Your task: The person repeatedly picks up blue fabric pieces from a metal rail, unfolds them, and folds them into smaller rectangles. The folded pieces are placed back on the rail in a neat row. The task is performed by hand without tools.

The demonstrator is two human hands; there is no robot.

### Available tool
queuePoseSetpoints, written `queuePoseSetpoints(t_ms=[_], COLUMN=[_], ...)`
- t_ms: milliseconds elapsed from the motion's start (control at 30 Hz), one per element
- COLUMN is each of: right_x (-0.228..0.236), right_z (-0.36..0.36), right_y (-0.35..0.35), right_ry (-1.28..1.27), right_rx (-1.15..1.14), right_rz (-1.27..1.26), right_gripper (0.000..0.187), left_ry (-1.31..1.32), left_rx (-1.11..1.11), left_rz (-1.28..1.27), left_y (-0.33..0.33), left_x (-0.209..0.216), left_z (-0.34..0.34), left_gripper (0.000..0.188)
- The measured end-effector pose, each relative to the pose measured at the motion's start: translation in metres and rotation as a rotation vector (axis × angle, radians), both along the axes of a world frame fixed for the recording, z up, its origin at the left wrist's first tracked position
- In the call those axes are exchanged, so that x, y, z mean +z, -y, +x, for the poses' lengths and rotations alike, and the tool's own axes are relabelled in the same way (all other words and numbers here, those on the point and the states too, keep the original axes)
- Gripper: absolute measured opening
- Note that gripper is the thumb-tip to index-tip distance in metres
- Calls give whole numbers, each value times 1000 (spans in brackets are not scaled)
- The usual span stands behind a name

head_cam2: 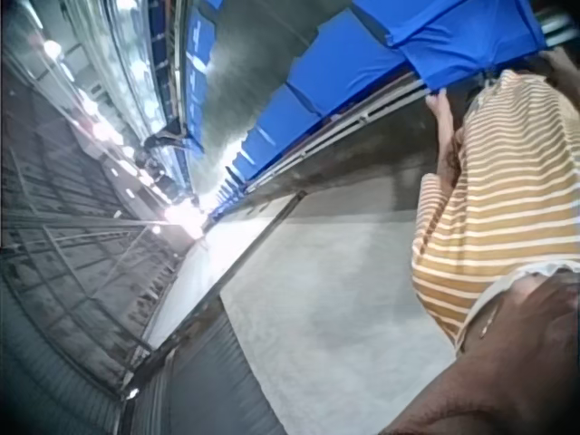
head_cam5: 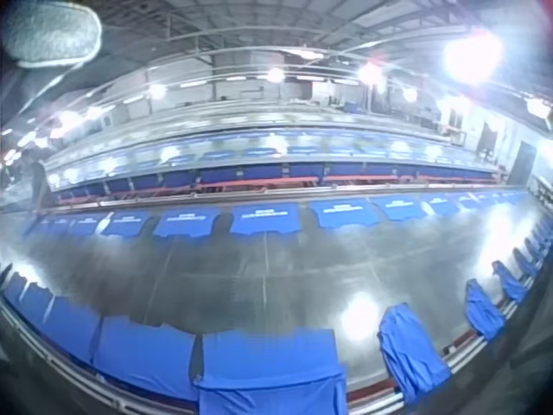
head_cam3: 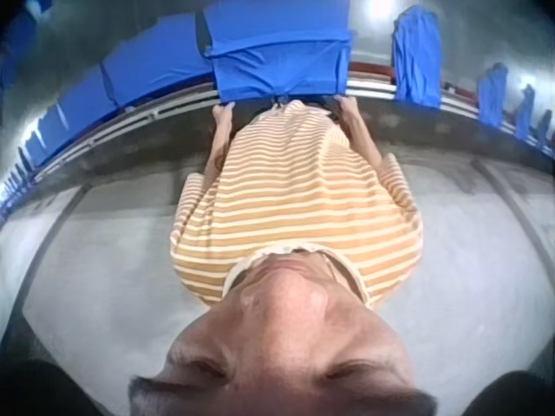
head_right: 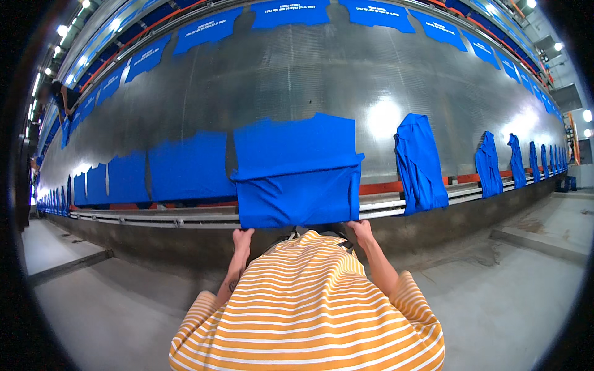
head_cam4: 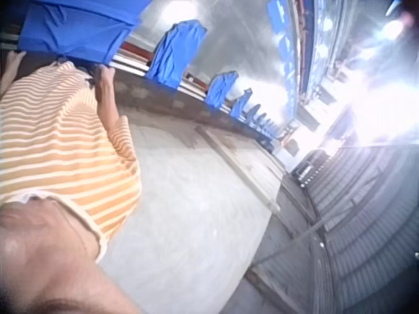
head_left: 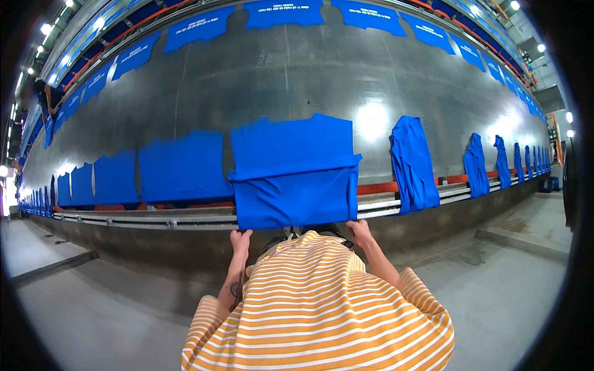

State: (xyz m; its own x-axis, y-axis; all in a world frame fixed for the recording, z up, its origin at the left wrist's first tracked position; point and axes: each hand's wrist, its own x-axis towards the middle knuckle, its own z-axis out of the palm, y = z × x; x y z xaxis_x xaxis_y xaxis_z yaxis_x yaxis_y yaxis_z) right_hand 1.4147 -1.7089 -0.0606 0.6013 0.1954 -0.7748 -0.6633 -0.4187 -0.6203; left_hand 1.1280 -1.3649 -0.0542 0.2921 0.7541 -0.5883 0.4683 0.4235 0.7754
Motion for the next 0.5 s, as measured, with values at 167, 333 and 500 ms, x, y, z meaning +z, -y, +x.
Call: queuePoseSetpoints(t_ms=[167,333,500], right_x=[22,61,74], right_z=[-14,-46,-70], right_y=[6,35,50], right_ry=[248,425,554], right_rx=[44,9,-62], right_rz=[-35,169,182], right_gripper=[13,17,20], left_ry=[-35,147,281], left_rx=[0,-78,-52], left_rz=[44,273,318], left_y=[2,25,33], left_x=[16,44,69], left_z=[-14,-55,-66], left_gripper=[16,21,20])
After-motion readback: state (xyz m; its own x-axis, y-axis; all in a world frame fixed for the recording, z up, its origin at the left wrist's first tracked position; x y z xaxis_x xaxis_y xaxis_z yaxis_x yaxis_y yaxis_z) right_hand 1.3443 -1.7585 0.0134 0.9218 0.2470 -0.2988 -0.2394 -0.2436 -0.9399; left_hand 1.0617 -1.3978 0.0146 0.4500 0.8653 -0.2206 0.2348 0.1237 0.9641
